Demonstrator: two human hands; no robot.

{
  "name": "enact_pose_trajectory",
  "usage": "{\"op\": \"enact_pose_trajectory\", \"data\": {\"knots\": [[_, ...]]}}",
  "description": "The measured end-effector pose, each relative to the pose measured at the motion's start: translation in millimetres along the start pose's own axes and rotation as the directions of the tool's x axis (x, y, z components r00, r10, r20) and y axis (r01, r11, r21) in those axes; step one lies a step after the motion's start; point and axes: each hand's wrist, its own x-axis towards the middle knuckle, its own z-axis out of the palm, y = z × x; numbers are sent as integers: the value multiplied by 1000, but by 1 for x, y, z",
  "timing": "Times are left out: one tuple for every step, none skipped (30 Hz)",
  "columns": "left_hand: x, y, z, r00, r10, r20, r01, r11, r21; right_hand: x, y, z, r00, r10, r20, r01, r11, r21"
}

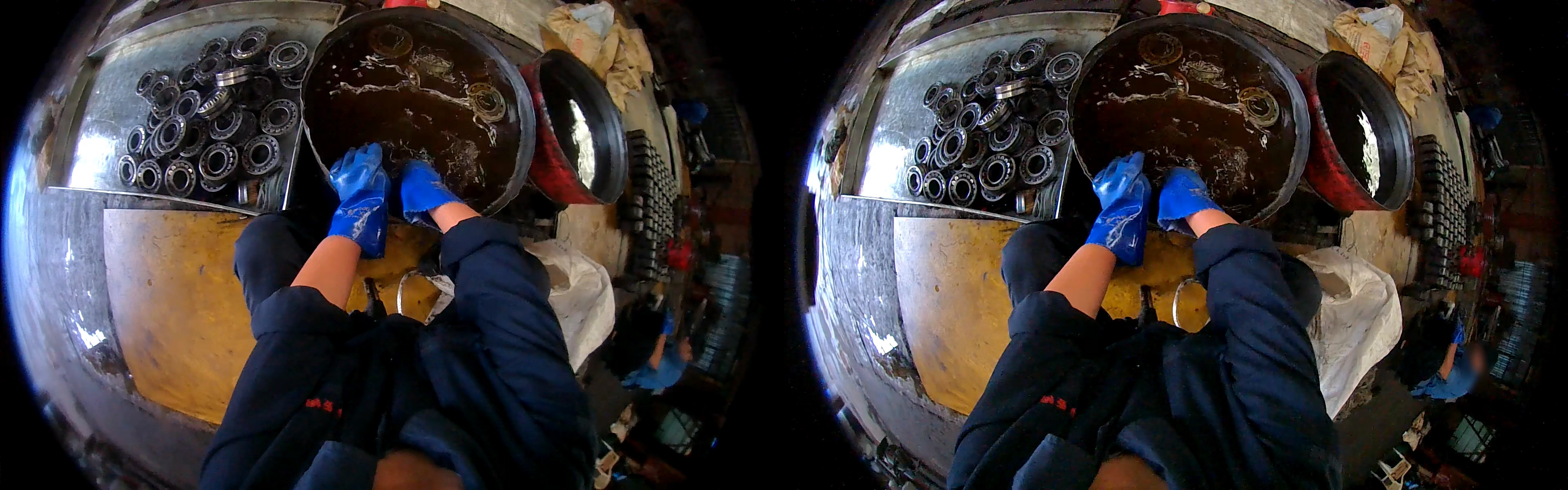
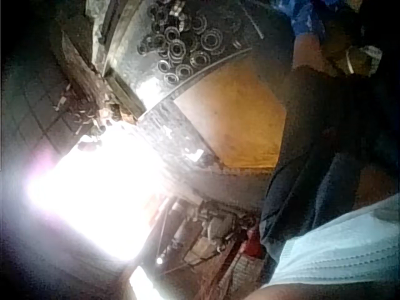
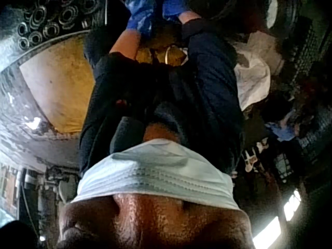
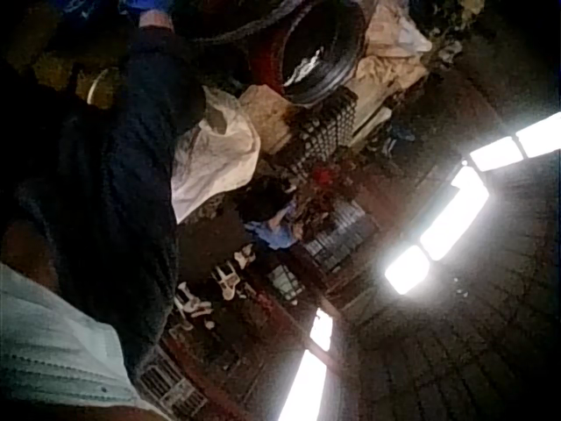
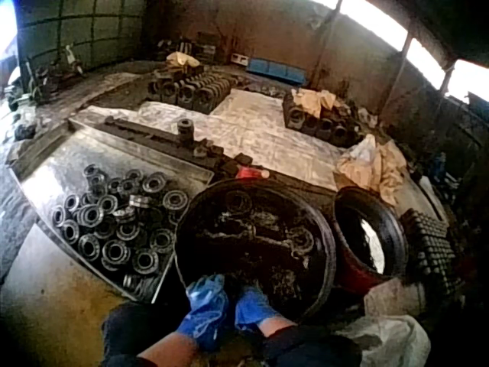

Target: The person repeatedly dips metal bearings into a dark liquid in a bucket, rubs them by hand, and places them into a metal tray. The process is repeated for multiple bearings throughout the clip.

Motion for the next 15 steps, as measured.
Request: {"op": "enact_pose_trajectory", "data": {"knots": [[-1, -5, -1, 1000, -7, 1, 7, 1000, 10, -2, -8, -4, 993, -86, 81, 100, 976, -192], [1, -4, -3, 1000, 9, -18, -9, 1000, 5, 3, -27, -15, 991, 75, 114, -58, 988, -145], [4, 4, -5, 998, 37, -41, -37, 999, -12, 22, -16, -3, 990, 91, 105, -75, 987, -144], [11, 27, -2, 996, 70, -46, -72, 996, -55, 43, 23, 15, 997, -54, 60, 68, 960, -272], [10, 24, 0, 995, 66, -72, -71, 995, -75, 49, 17, 19, 965, -252, 70, 258, 882, -394], [9, 23, 2, 993, 64, -99, -74, 992, -99, 53, 19, 18, 965, -253, 70, 260, 882, -393], [9, 24, 4, 993, 68, -100, -78, 992, -101, 56, 23, 14, 975, -196, 107, 223, 884, -412], [5, 17, 8, 988, 67, -137, -78, 994, -78, 53, 16, 11, 975, -178, 135, 219, 882, -418], [2, 11, 11, 983, 67, -173, -77, 995, -56, 49, 8, 6, 973, -159, 165, 216, 879, -426], [-2, -2, 10, 984, 51, -170, -57, 998, -34, 40, -3, 6, 996, -49, 72, 59, 989, -138], [-4, -8, 9, 993, 22, -117, -27, 999, -35, 29, -4, 7, 995, 103, 18, -104, 979, 174], [-3, -5, 8, 998, 7, -65, -10, 999, -52, 17, 8, 21, 990, 43, -136, 40, 833, 552], [-2, -4, 7, 998, 7, -66, -11, 998, -54, 22, 15, 26, 989, 44, -138, 40, 834, 550], [-3, -11, 6, 995, 7, -98, -10, 999, -34, 21, 2, 22, 988, -125, -87, 140, 970, 200], [-1, -7, 4, 991, 20, -132, -24, 999, -31, 31, -3, 25, 993, -118, 1, 118, 993, 16]]}}
